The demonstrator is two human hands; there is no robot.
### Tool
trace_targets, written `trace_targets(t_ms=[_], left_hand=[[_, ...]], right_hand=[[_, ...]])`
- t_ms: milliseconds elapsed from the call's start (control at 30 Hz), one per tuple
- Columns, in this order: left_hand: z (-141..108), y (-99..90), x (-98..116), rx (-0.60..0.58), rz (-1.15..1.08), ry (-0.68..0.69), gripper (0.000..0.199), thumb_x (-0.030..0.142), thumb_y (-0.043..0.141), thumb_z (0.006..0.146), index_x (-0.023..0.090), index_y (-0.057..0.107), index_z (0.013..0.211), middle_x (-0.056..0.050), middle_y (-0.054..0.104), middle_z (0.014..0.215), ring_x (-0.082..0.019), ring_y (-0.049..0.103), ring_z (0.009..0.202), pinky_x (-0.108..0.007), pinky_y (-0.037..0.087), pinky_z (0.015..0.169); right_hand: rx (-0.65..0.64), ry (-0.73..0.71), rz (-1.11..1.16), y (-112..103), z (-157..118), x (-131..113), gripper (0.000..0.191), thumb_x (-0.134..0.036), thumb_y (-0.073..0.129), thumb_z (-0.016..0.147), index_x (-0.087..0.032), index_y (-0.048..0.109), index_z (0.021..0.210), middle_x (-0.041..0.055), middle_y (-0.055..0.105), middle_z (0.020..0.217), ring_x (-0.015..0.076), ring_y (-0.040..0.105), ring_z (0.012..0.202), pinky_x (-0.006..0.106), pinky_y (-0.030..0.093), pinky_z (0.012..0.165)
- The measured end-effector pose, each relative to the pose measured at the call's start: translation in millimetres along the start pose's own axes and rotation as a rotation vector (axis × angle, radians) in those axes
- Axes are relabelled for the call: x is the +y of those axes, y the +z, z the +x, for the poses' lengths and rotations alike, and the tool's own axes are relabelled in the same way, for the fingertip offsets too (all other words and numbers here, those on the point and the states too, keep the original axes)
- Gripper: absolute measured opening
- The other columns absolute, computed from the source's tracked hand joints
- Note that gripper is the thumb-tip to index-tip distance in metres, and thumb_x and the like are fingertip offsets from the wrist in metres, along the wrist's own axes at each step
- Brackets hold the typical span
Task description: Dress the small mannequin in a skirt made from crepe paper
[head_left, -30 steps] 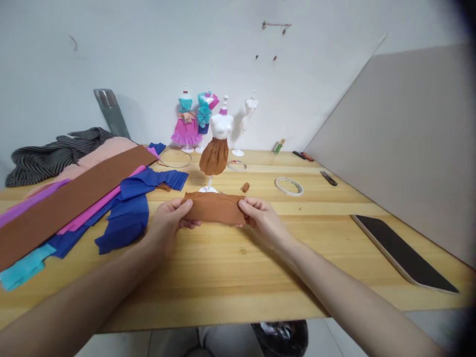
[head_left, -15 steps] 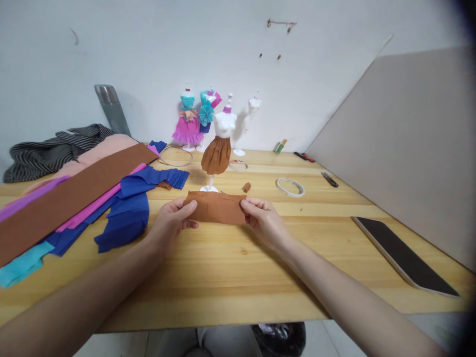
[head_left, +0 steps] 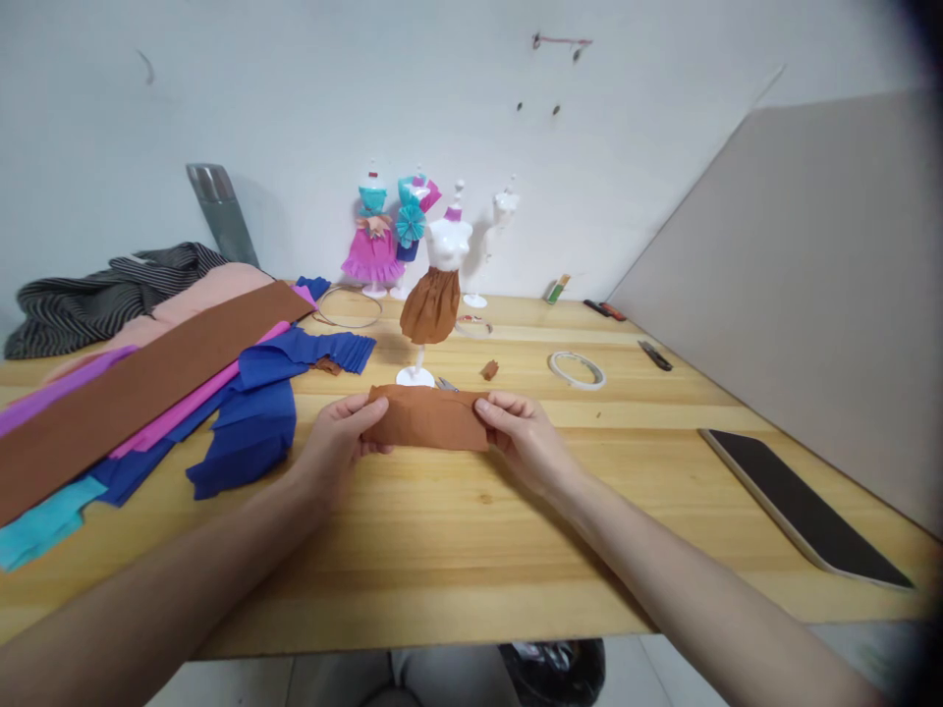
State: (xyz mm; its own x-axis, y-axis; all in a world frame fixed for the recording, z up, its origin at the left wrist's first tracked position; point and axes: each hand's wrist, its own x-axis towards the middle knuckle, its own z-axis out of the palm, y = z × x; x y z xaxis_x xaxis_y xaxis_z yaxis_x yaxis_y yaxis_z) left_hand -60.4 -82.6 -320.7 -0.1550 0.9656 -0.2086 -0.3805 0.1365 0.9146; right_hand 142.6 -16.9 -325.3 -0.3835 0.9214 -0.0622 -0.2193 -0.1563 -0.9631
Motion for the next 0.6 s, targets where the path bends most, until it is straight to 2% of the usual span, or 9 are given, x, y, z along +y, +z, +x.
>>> trace_targets(t_ms=[233, 400, 600], left_hand=[[-0.2, -0.1, 0.5, 0.001, -0.016, 0.001, 0.034, 0.040, 0.079, 0.062, 0.013, 0.074, 0.082, -0.007, 0.071, 0.074, -0.012, 0.058, 0.062, -0.020, 0.047, 0.052], [-1.7, 0.8, 1.6, -0.111, 0.012, 0.006, 0.034, 0.041, 0.077, 0.066, 0.015, 0.073, 0.087, -0.006, 0.072, 0.080, -0.013, 0.060, 0.065, -0.021, 0.047, 0.053], [0.6, 0.8, -0.6, -0.070, 0.106, 0.071, 0.024, 0.036, 0.077, 0.064, 0.014, 0.070, 0.069, -0.001, 0.064, 0.057, -0.009, 0.052, 0.050, -0.020, 0.039, 0.047]], right_hand=[[0.017, 0.002, 0.033, -1.0, 0.1, 1.2, 0.038, -0.045, 0.085, 0.055, -0.017, 0.059, 0.053, -0.0029, 0.052, 0.055, 0.0100, 0.045, 0.054, 0.023, 0.035, 0.055], [0.017, -0.043, -0.037, -2.6, 1.0, 2.4, 0.037, -0.048, 0.081, 0.061, -0.019, 0.058, 0.055, -0.0024, 0.052, 0.054, 0.0113, 0.044, 0.053, 0.025, 0.034, 0.053], [0.054, -0.088, -0.078, -2.7, 0.9, 1.3, 0.036, -0.049, 0.080, 0.061, -0.019, 0.061, 0.057, -0.0026, 0.053, 0.054, 0.0104, 0.041, 0.050, 0.024, 0.031, 0.050]])
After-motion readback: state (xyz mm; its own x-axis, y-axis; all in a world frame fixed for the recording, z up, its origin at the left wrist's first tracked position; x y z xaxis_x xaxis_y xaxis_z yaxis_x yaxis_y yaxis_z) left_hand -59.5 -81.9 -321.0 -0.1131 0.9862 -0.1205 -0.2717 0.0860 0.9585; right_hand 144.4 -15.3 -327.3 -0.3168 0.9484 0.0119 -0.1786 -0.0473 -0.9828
